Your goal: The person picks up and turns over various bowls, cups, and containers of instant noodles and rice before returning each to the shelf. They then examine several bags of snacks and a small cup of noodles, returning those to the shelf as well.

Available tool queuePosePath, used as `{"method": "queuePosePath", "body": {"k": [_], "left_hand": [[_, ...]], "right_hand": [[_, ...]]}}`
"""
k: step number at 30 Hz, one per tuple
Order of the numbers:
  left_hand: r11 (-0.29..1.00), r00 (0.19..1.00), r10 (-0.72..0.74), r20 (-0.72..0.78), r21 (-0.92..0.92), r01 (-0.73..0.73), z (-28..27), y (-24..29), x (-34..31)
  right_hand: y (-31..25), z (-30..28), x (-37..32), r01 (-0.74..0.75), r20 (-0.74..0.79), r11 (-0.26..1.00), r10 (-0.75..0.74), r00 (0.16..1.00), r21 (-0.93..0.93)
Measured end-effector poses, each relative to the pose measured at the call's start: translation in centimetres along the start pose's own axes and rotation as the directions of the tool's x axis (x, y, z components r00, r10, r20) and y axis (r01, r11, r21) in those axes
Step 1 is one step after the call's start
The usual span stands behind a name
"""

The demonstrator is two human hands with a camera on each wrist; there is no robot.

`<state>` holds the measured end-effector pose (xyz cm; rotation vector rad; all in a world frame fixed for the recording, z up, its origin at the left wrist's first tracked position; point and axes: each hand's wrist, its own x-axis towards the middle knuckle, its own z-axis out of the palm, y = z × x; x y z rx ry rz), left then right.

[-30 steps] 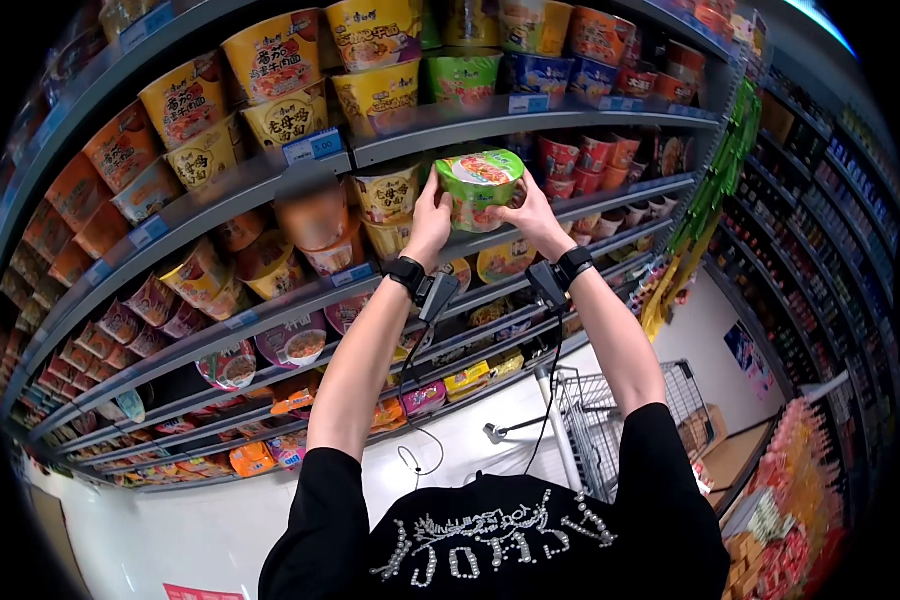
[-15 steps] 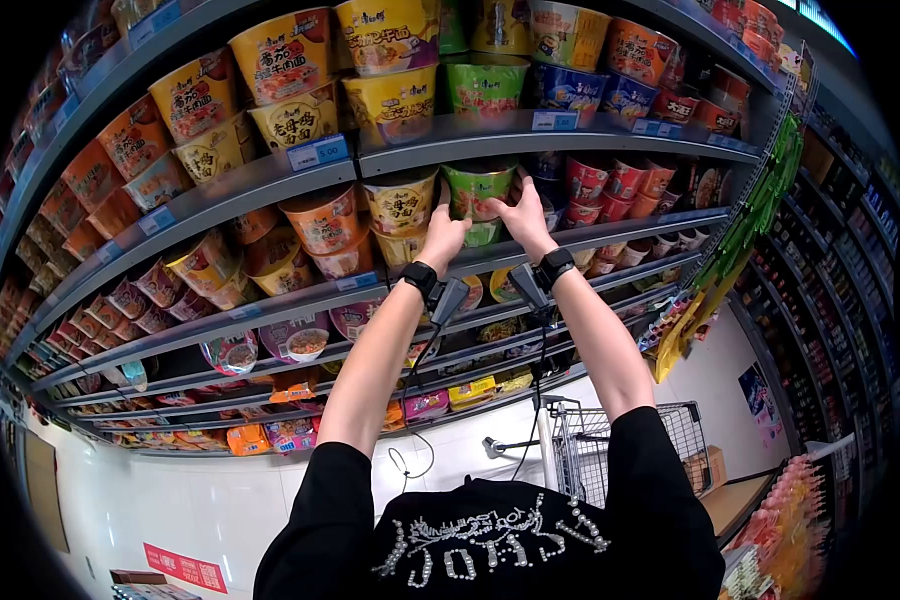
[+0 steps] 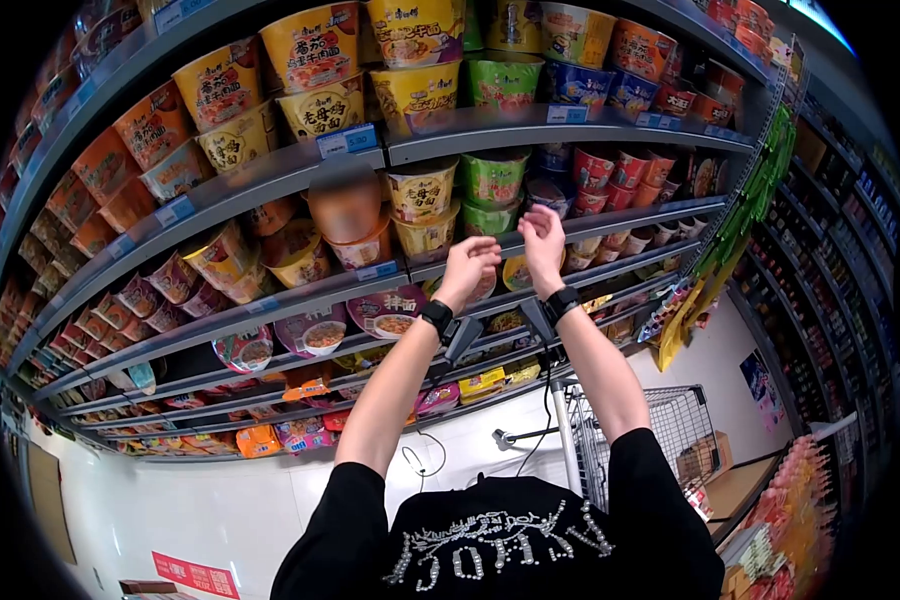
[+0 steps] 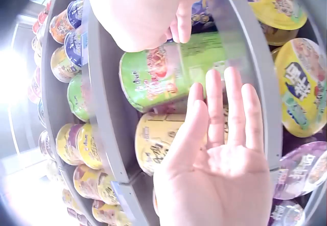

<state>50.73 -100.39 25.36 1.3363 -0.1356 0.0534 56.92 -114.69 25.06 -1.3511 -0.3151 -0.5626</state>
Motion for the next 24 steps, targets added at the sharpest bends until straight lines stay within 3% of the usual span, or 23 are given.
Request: {"method": "queuePosePath", "body": {"k": [2,3,6,10,13,16,18,24], "left_hand": [[0.988,0.987,-0.148,0.064,0.046,0.146,-1.0,-1.0,-2.3],[0.988,0.987,-0.147,0.058,0.061,0.144,-1.6,-2.1,-3.1],[0.971,0.971,-0.24,0.012,-0.007,0.24,-3.7,-4.1,-6.2],[0.943,0.945,-0.322,-0.051,-0.105,0.315,-6.6,-7.3,-10.8],[0.895,0.898,-0.436,-0.06,-0.138,0.425,-9.3,-11.0,-14.0],[0.856,0.854,-0.511,-0.1,-0.157,0.493,-11.5,-13.6,-16.4],[0.843,0.844,-0.524,-0.114,-0.211,0.495,-12.7,-15.9,-17.8],[0.831,0.832,-0.535,-0.147,-0.271,0.486,-12.7,-15.7,-19.3]], "right_hand": [[1.2,-0.8,-3.2,-0.042,0.022,0.997,0.043,0.999,-0.067],[1.4,-1.3,-4.9,-0.059,0.021,0.987,0.063,0.998,-0.147],[3.2,-2.7,-10.0,-0.264,-0.008,0.964,0.263,0.965,-0.031],[2.8,-3.3,-17.7,-0.549,-0.075,0.835,0.546,0.835,-0.032],[3.0,-4.7,-22.7,-0.619,-0.025,0.779,0.619,0.785,-0.099],[2.1,-6.3,-25.4,-0.681,-0.077,0.724,0.677,0.732,-0.109],[2.5,-7.8,-26.2,-0.699,-0.112,0.715,0.692,0.713,-0.034],[2.3,-9.2,-25.6,-0.745,-0.147,0.653,0.757,0.637,0.136]]}}
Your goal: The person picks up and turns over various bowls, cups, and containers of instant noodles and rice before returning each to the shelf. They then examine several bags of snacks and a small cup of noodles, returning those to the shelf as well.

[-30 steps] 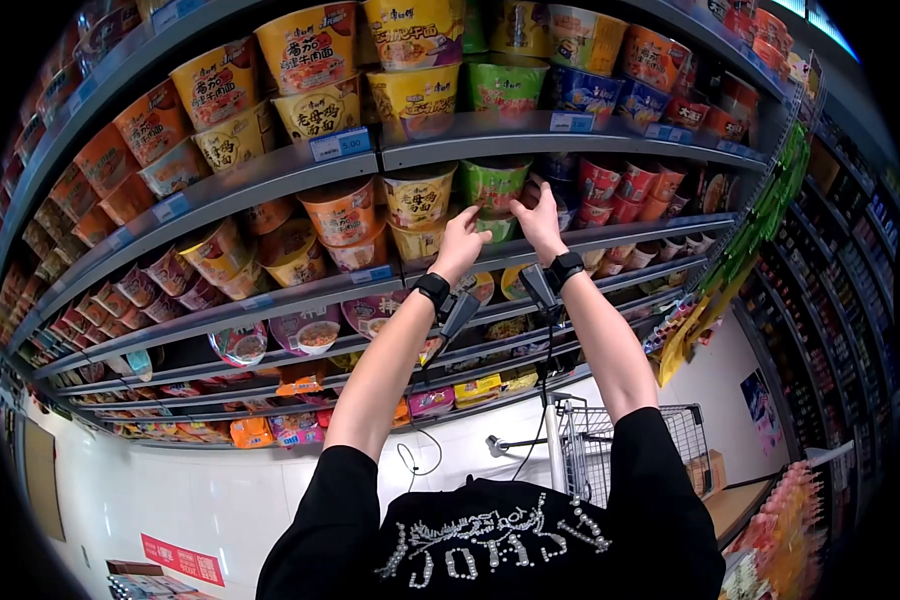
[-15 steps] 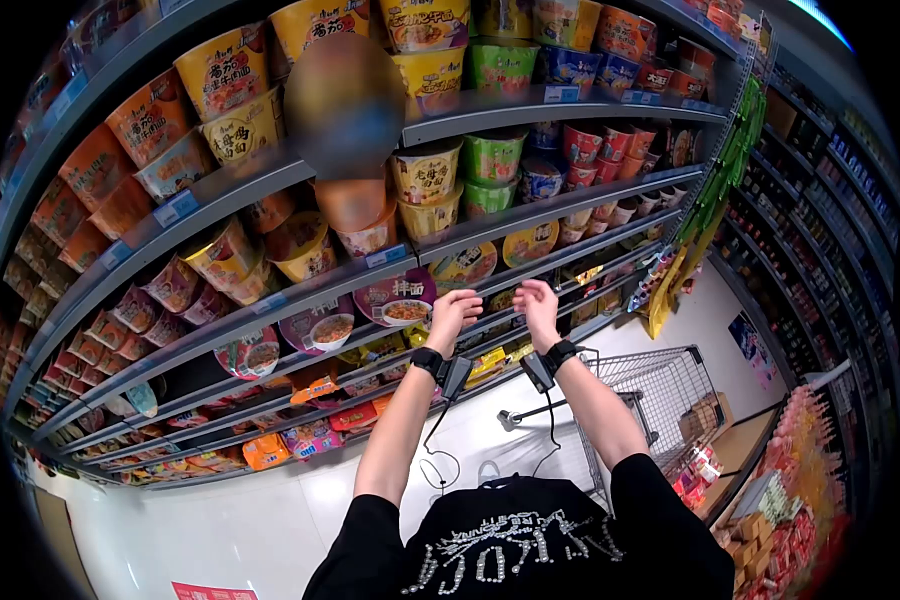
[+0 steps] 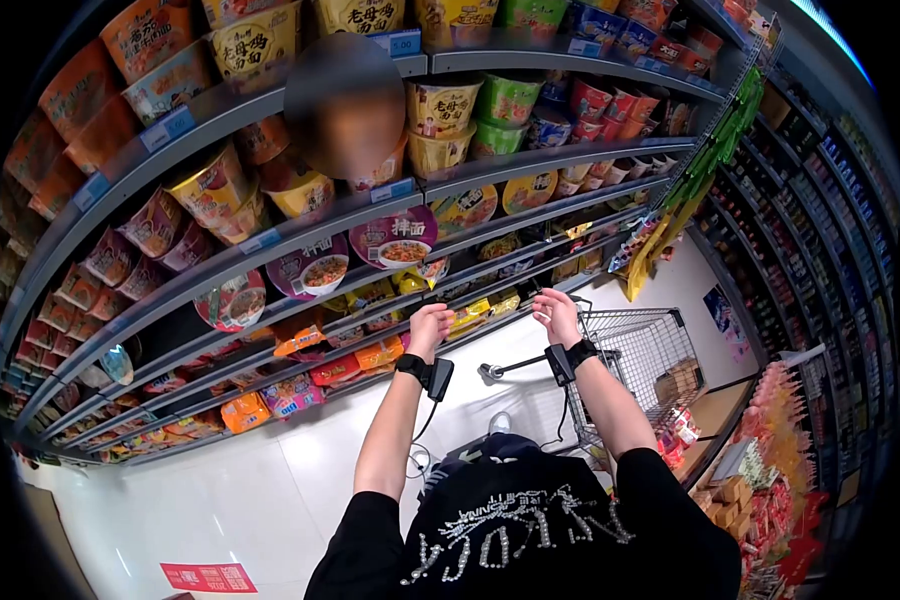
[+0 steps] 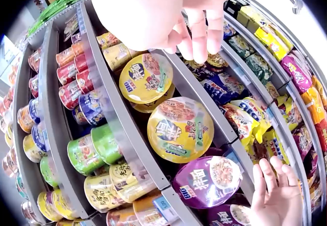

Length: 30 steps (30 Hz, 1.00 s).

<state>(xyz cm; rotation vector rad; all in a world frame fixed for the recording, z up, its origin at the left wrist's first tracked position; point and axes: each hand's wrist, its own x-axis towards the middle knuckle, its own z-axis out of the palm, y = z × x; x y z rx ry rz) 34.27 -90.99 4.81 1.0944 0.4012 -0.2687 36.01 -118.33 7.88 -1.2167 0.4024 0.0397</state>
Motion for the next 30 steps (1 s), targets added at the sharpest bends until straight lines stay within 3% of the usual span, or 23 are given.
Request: {"method": "queuePosePath", "body": {"k": [11,18,23,30], "left_hand": [[0.999,0.999,0.037,-0.026,0.01,-0.037,5.9,-0.3,2.1],[0.993,0.99,0.121,-0.075,0.0,-0.121,13.5,1.8,5.6],[0.987,0.991,0.122,-0.061,0.113,-0.115,19.6,3.7,8.8],[0.956,0.974,0.219,0.06,0.187,-0.226,27.1,7.1,11.9]], "right_hand": [[-3.1,-0.3,4.0,-0.019,0.092,0.999,0.016,0.996,0.03],[-6.0,-2.1,11.9,-0.054,0.188,0.996,0.04,0.981,0.072],[-7.7,-3.6,16.5,-0.075,0.205,0.995,0.06,0.977,0.07],[-13.3,-4.7,21.7,0.066,0.186,0.995,-0.08,0.979,0.081]]}}
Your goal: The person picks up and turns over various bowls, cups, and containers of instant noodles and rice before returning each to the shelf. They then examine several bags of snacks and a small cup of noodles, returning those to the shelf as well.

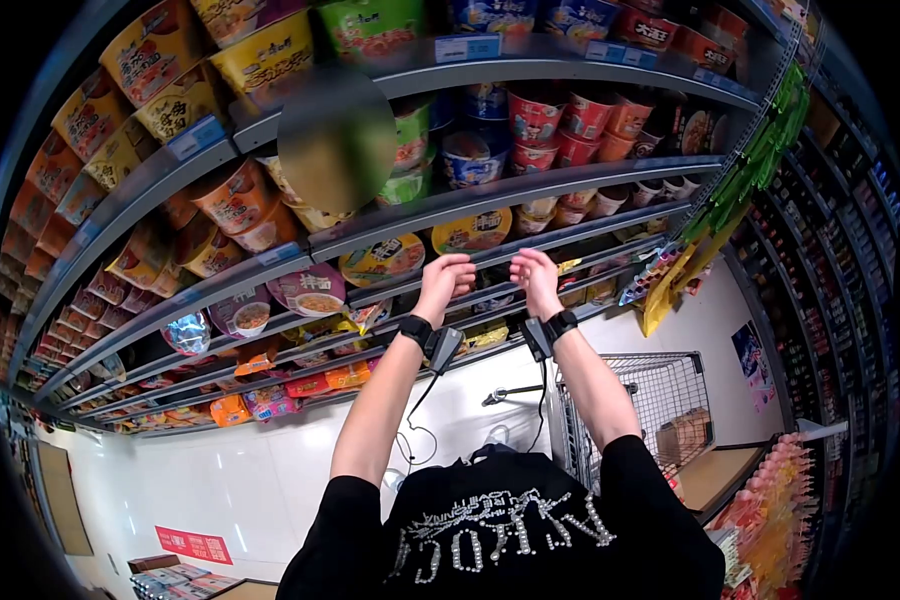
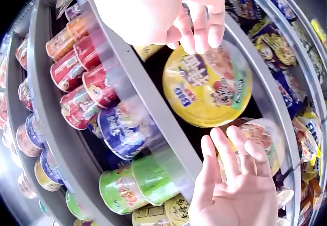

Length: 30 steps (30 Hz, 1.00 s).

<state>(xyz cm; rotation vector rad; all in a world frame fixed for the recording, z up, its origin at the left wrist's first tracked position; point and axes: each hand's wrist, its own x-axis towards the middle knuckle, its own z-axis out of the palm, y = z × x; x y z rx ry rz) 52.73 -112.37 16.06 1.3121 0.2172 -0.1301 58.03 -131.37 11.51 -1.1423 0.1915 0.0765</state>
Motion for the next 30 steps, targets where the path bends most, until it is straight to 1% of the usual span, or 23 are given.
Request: {"method": "queuePosePath", "body": {"k": [2,4,6,7,8,10,11,12,14,15,16,18,19,20,22,23,24,25,26,27,28,29,30], "left_hand": [[0.998,0.998,0.05,0.028,0.03,-0.051,2.2,2.4,0.9],[0.988,0.986,0.155,0.07,0.005,-0.155,4.2,5.4,2.2],[0.966,0.964,0.248,0.095,-0.098,-0.239,6.0,8.9,3.9],[0.956,0.955,0.283,0.086,-0.111,-0.273,7.0,10.8,4.4],[0.948,0.945,0.319,0.066,-0.031,-0.318,8.0,12.5,4.7],[0.93,0.93,0.368,0.023,-0.006,-0.368,9.7,14.9,5.7],[0.915,0.915,0.402,0.038,-0.005,-0.402,10.3,15.6,6.6],[0.909,0.909,0.416,0.034,-0.004,-0.416,10.7,16.2,7.3],[0.896,0.892,0.442,-0.097,0.084,-0.435,11.9,16.8,8.7],[0.888,0.877,0.452,-0.164,0.17,-0.427,11.3,15.9,11.8],[0.885,0.873,0.459,-0.163,0.165,-0.435,11.9,16.3,12.0],[0.857,0.866,0.422,-0.268,0.431,-0.284,12.7,16.9,11.8],[0.876,0.887,0.385,-0.255,0.403,-0.265,13.3,17.2,11.3],[0.875,0.888,0.385,-0.251,0.406,-0.264,13.6,17.5,11.2],[0.924,0.955,0.258,-0.147,0.325,-0.2,14.1,17.9,10.8],[0.924,0.956,0.256,-0.142,0.327,-0.199,14.3,18.1,10.6],[0.922,0.95,0.28,-0.141,0.316,-0.225,14.5,18.4,10.1],[0.92,0.943,0.3,-0.143,0.305,-0.247,14.4,18.2,9.7],[0.921,0.945,0.293,-0.143,0.308,-0.239,14.4,17.9,9.4],[0.894,0.911,0.406,-0.068,0.233,-0.381,14.5,17.6,9.2],[0.848,0.857,0.515,-0.001,0.148,-0.51,14.6,17.2,8.8],[0.886,0.886,0.46,-0.05,0.09,-0.455,15.0,16.7,8.4],[0.906,0.907,0.421,-0.006,0.039,-0.42,15.4,17.0,6.3]], "right_hand": [[-3.0,-0.1,2.0,0.102,-0.004,0.994,-0.102,0.995,-0.029],[-6.8,0.0,3.9,0.214,0.017,0.969,-0.214,0.977,-0.124],[-10.3,-0.1,6.3,0.354,0.071,0.915,-0.347,0.935,-0.191],[-11.9,0.0,7.7,0.401,0.091,0.887,-0.391,0.916,-0.228],[-13.2,0.0,9.0,0.471,0.128,0.843,-0.453,0.882,-0.262],[-15.9,1.4,10.0,0.671,0.192,0.69,-0.645,0.74,-0.271],[-16.7,1.7,11.3,0.722,0.23,0.627,-0.687,0.69,-0.293],[-17.8,2.5,11.3,0.731,0.239,0.62,-0.693,0.68,-0.283],[-20.3,4.5,9.4,0.675,0.215,0.505,-0.692,0.689,-0.538],[-21.5,5.4,7.7,0.69,0.261,0.491,-0.68,0.685,-0.531],[-21.9,5.3,9.0,0.595,0.291,0.546,-0.544,0.787,-0.589],[-22.1,6.2,10.7,0.393,0.207,0.632,-0.349,0.914,-0.668],[-22.4,6.4,10.9,0.362,0.243,0.638,-0.27,0.932,-0.68],[-22.5,6.3,11.0,0.36,0.239,0.64,-0.272,0.932,-0.678],[-23.4,6.5,9.6,0.369,0.243,0.678,-0.278,0.929,-0.636],[-22.6,6.0,11.2,0.418,0.25,0.669,-0.337,0.908,-0.615],[-22.1,5.4,12.6,0.413,0.245,0.671,-0.335,0.91,-0.615],[-21.7,4.7,13.5,0.465,0.321,0.796,-0.357,0.877,-0.387],[-21.1,4.0,14.2,0.473,0.383,0.871,-0.395,0.835,-0.131],[-21.0,3.6,13.6,0.422,0.399,0.907,-0.386,0.832,-0.003],[-22.5,4.0,9.5,0.394,0.488,0.916,-0.38,0.786,0.08],[-21.8,3.3,9.3,0.338,0.478,0.934,-0.352,0.805,0.117],[-21.5,2.7,8.7,0.283,0.468,0.946,-0.324,0.822,0.157]]}}
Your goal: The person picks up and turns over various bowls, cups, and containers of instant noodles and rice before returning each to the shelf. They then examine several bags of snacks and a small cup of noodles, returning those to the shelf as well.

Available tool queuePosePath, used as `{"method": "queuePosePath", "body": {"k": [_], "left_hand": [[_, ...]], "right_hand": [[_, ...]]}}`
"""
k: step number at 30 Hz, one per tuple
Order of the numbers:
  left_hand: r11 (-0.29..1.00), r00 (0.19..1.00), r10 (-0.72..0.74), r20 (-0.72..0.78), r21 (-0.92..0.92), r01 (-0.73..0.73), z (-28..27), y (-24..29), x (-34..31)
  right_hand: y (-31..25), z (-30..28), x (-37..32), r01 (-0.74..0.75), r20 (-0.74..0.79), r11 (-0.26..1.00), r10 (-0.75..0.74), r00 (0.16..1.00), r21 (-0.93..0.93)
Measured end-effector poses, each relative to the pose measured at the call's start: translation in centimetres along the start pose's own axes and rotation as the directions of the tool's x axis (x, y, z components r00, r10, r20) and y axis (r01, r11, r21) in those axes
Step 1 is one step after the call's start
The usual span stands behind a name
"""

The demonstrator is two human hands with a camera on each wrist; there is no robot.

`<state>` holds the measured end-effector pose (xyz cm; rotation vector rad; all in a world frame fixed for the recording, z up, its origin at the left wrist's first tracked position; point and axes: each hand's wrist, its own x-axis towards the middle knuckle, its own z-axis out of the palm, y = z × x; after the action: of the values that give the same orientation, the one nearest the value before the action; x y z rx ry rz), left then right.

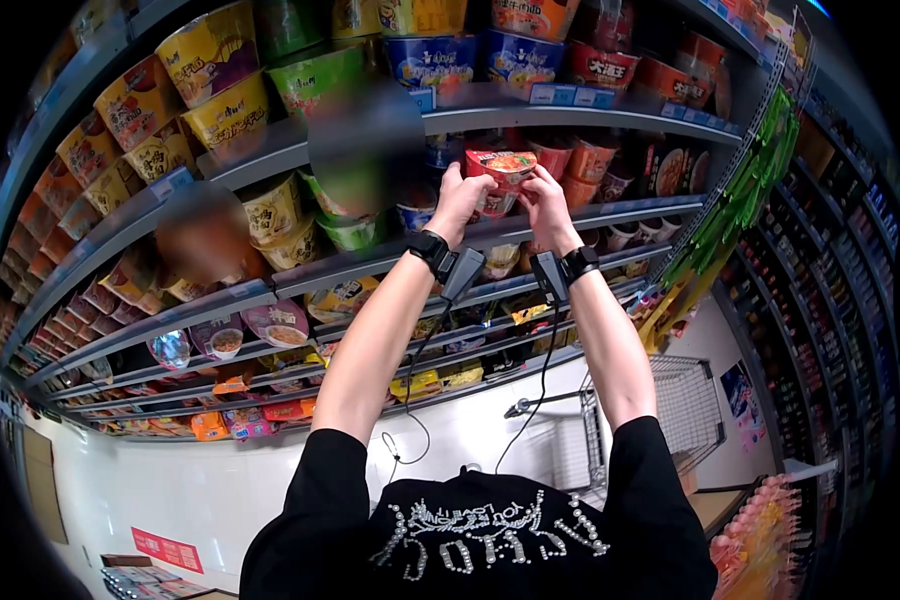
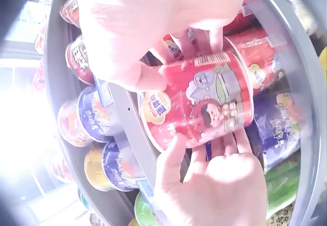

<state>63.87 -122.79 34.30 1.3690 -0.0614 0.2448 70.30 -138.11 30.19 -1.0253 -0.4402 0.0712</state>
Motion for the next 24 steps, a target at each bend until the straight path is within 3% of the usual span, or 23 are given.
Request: {"method": "queuePosePath", "body": {"k": [2,4,7,8,10,12,15,19,22,24], "left_hand": [[0.997,0.994,0.078,0.076,-0.029,-0.076,-0.1,-1.4,-1.2],[0.994,0.994,0.101,0.042,-0.055,-0.099,-0.3,-3.8,-3.1],[0.948,0.981,-0.064,0.181,-0.297,0.117,-1.7,-6.4,-7.1],[0.941,0.969,-0.155,0.192,-0.269,0.204,-2.0,-6.9,-8.8],[0.918,0.945,-0.25,0.212,-0.258,0.3,-2.8,-10.4,-10.8],[0.914,0.934,-0.29,0.21,-0.229,0.336,-3.1,-13.1,-13.4],[0.836,0.876,-0.425,0.228,-0.271,0.476,-3.8,-16.9,-16.4],[0.749,0.834,-0.496,0.243,-0.366,0.552,-4.4,-18.4,-19.7],[0.724,0.817,-0.525,0.238,-0.379,0.576,-4.9,-18.4,-21.4],[0.709,0.829,-0.507,0.238,-0.432,0.558,-5.3,-18.1,-22.3]], "right_hand": [[0.9,-0.3,-2.6,0.019,0.04,0.997,-0.022,0.999,0.077],[1.4,-0.2,-6.2,-0.017,0.001,0.994,0.016,1.0,0.108],[3.6,-1.0,-10.8,-0.096,-0.031,0.947,0.11,0.993,0.307],[4.4,-1.7,-12.2,-0.148,-0.027,0.928,0.167,0.986,0.342],[6.5,-1.9,-14.9,-0.08,-0.098,0.907,0.131,0.986,0.413],[7.8,-2.0,-18.1,-0.153,-0.084,0.838,0.229,0.97,0.524],[10.8,-2.7,-21.8,-0.202,-0.147,0.812,0.332,0.932,0.547],[12.3,-3.2,-25.0,-0.312,-0.101,0.76,0.443,0.891,0.57],[13.3,-2.7,-25.9,-0.281,-0.104,0.752,0.419,0.902,0.596],[12.9,-1.5,-26.8,-0.218,-0.162,0.814,0.354,0.921,0.538]]}}
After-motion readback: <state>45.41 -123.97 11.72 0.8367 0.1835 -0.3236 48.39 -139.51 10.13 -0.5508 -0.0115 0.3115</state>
